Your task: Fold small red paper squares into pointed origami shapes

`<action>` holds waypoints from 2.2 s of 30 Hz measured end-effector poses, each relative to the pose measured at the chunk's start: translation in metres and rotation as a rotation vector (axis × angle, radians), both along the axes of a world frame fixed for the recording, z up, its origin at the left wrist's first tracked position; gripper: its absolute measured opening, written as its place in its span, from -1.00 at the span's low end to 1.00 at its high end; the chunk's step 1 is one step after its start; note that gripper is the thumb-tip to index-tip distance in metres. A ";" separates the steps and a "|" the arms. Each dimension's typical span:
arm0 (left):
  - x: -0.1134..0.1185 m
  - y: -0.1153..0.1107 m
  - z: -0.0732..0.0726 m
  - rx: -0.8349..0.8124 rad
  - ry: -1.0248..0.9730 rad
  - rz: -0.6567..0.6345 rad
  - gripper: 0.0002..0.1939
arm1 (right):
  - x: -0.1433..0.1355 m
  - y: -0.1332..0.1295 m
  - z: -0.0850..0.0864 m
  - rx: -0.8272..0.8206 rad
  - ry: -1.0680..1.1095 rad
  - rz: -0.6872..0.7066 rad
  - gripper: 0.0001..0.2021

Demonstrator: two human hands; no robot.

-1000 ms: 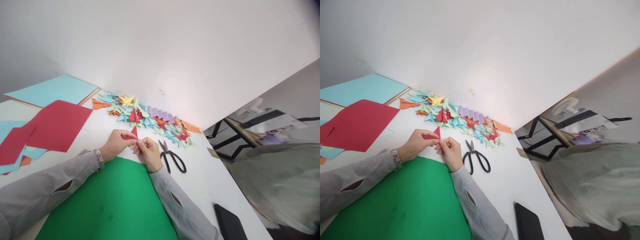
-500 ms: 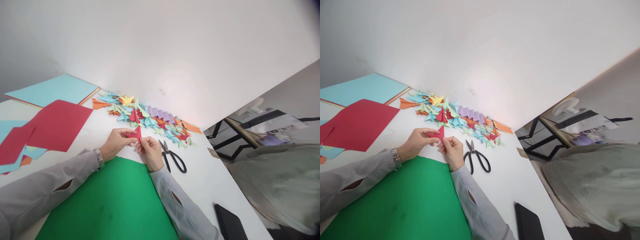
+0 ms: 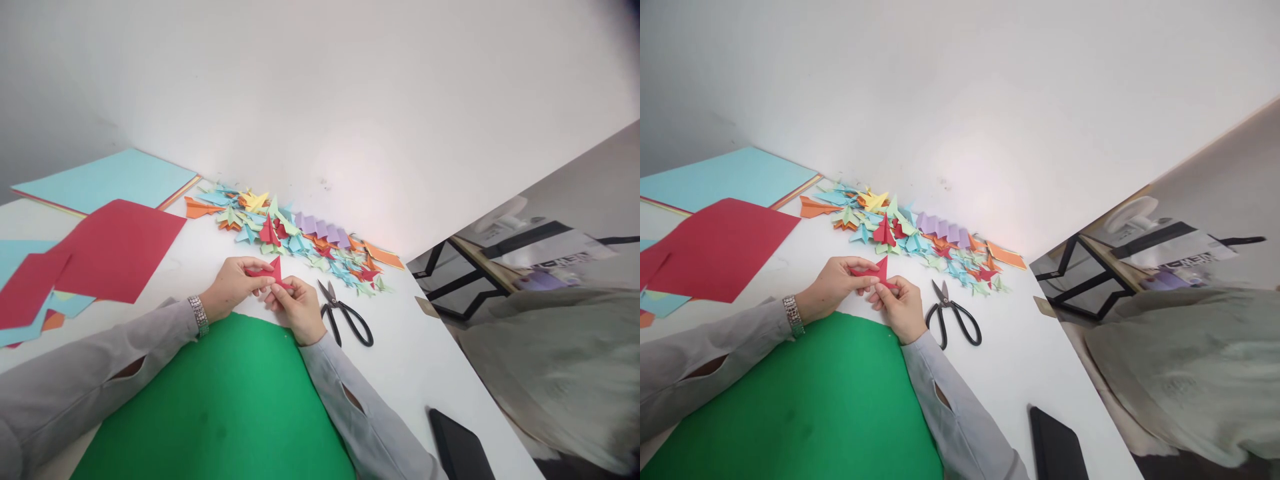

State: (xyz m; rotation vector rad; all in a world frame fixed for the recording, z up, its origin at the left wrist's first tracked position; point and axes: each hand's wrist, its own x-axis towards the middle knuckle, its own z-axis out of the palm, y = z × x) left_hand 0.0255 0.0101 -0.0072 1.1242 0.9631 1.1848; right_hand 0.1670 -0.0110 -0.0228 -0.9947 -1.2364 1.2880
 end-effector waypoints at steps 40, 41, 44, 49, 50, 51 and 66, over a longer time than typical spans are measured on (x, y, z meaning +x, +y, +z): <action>-0.005 -0.004 0.011 -0.060 -0.043 -0.195 -0.72 | 0.003 -0.004 0.003 -0.005 0.019 -0.034 -0.85; -0.005 -0.004 0.010 -0.037 -0.008 -0.209 -0.73 | 0.002 -0.004 0.003 -0.005 0.022 -0.033 -0.84; -0.006 -0.003 0.007 0.009 0.045 -0.225 -0.74 | 0.002 -0.003 0.003 -0.004 0.022 -0.028 -0.79; -0.005 -0.002 0.004 0.036 0.045 -0.177 -0.75 | 0.002 -0.004 0.004 0.015 -0.018 -0.040 -0.71; -0.004 -0.002 0.004 0.036 0.044 -0.164 -0.75 | 0.002 -0.004 0.004 0.014 -0.022 -0.044 -0.70; -0.004 -0.002 0.005 0.035 0.044 -0.155 -0.76 | 0.002 -0.004 0.004 0.013 -0.024 -0.050 -0.70; 0.001 -0.005 0.009 -0.010 0.021 -0.041 -0.79 | 0.000 -0.002 0.001 0.042 -0.026 -0.069 -0.72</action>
